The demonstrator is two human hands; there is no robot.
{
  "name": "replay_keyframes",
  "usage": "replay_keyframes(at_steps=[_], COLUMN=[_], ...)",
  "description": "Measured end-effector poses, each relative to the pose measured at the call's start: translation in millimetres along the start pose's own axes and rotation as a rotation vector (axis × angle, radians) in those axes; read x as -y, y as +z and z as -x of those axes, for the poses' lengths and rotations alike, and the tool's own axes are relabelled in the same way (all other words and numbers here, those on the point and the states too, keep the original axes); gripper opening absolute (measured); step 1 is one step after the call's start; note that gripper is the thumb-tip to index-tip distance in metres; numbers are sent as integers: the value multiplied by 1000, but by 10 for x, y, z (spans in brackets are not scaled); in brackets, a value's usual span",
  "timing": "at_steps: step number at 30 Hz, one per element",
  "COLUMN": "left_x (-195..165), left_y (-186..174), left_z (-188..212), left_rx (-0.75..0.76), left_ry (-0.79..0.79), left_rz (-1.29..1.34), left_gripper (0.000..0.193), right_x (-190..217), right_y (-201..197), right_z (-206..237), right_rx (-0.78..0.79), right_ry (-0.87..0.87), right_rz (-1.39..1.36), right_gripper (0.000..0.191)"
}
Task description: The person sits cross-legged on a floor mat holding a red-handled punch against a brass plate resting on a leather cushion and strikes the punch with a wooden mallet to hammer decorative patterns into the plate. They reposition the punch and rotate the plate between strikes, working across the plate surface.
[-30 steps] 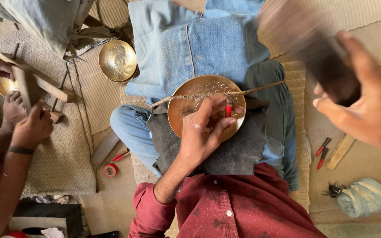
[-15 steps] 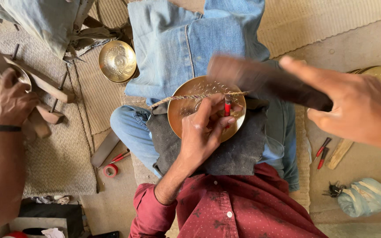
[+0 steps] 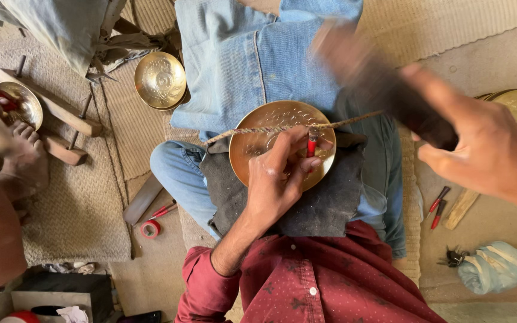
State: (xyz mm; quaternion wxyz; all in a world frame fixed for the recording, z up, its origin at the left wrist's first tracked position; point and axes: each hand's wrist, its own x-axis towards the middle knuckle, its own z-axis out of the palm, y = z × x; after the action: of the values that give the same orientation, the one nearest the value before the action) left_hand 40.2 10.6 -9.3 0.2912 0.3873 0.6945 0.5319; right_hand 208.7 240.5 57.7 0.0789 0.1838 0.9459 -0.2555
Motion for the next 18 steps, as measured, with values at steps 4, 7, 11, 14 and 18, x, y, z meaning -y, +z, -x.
replay_keyframes(at_steps=[4,7,11,14,18], left_x=[-12,-12,36,90,27], left_y=[-3,-11,11,-2,-152], left_z=[-6,5,28,47,170], left_rx=[-1,0,-4,-13,-6], left_ry=[28,25,33,35,-23], left_rz=[-2,-7,-36,-30,551], left_gripper=[45,44,44,43,29], right_x=[-64,-91,-79,-78,-166], right_y=[12,6,9,102,397], right_z=[14,19,36,58,184], right_rx=[-11,62,-126,160,-167], right_ry=[-20,-45,-117,33,80], right_rz=[-9,213,-373,434,-206], right_gripper=[99,97,94,81,91])
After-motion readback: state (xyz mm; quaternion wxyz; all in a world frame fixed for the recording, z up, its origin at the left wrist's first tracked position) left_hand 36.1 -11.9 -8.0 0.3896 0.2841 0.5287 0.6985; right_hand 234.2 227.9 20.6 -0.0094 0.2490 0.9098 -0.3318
